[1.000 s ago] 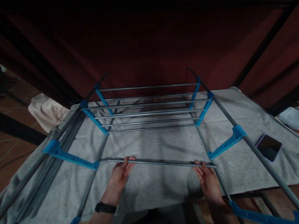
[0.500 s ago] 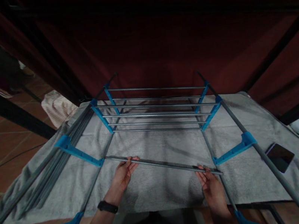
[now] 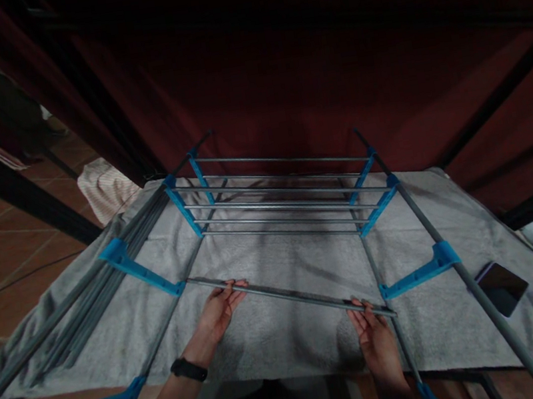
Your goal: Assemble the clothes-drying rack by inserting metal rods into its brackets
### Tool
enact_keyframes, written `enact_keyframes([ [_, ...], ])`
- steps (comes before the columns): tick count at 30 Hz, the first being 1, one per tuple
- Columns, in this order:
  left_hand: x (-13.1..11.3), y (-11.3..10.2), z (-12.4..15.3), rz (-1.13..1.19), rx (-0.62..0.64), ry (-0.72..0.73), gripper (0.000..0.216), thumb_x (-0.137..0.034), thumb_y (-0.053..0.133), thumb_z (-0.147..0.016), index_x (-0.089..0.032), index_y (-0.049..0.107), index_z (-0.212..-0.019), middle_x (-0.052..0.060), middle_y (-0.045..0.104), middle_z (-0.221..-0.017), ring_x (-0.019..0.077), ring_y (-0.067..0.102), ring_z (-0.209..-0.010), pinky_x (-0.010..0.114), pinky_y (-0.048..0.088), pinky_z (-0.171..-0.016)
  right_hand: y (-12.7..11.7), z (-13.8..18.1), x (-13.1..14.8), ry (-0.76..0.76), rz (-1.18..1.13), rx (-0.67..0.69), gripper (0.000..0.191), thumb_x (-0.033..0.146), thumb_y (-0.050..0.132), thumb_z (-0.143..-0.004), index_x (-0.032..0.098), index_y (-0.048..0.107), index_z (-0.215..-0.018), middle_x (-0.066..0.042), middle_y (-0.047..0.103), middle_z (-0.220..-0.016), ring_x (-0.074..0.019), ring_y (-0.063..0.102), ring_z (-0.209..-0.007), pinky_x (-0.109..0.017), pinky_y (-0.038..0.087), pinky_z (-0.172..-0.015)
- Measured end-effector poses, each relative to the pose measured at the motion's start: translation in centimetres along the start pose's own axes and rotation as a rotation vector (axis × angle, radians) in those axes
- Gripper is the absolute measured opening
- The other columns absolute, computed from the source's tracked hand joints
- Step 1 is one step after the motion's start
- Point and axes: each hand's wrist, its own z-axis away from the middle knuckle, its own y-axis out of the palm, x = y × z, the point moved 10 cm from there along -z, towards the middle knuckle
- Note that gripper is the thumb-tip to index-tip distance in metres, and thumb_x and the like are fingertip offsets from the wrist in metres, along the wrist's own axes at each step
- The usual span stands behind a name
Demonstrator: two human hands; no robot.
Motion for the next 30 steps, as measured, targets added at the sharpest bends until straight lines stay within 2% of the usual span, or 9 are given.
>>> enact_keyframes([
  [8,-0.1,0.0,0.0,-0.001,0.0,-0.001,0.013,-0.003,0.067,-0.104,-0.013,0.075,-0.1,0.019,0.088,-0.108,0.0285,0.088,-0.106,0.04,0.074,-0.101,0.1,0.4,-0.3,0.008,-0.01,-0.014,0.028,0.047,0.089,-0.077,0.03,0.08,-0.098,-0.012,0.088,-0.116,-0.0389,0.082,-0.127,-0.064,0.063,-0.124],
  [17,-0.5,0.1,0.2,-0.02,0.002,0.003,0.016,-0.001,0.066,-0.103,-0.011,0.076,-0.098,0.019,0.088,-0.105,0.0268,0.088,-0.1,0.037,0.073,-0.098,0.4,0.2,-0.4,-0.01,-0.011,-0.035,0.033,0.056,0.089,-0.077,0.031,0.077,-0.096,-0.013,0.087,-0.114,-0.0408,0.083,-0.122,-0.065,0.069,-0.115],
  [23,-0.6,0.2,0.0,-0.044,-0.023,-0.004,0.019,0.0,0.062,-0.105,-0.011,0.074,-0.097,0.019,0.087,-0.104,0.0239,0.088,-0.094,0.036,0.074,-0.094,1.0,0.5,-0.3,-0.005,-0.064,-0.041,0.036,0.056,0.092,-0.076,0.031,0.075,-0.096,-0.01,0.087,-0.109,-0.0362,0.085,-0.113,-0.058,0.075,-0.102],
  [30,-1.2,1.0,0.5,-0.089,-0.031,-0.004,0.027,0.002,0.055,-0.105,-0.011,0.073,-0.092,0.016,0.087,-0.096,0.0218,0.087,-0.091,0.031,0.073,-0.089,1.9,0.9,0.1,-0.019,-0.111,-0.054,0.04,0.056,0.095,-0.073,0.032,0.071,-0.095,-0.009,0.087,-0.105,-0.0361,0.086,-0.109,-0.06,0.074,-0.104],
])
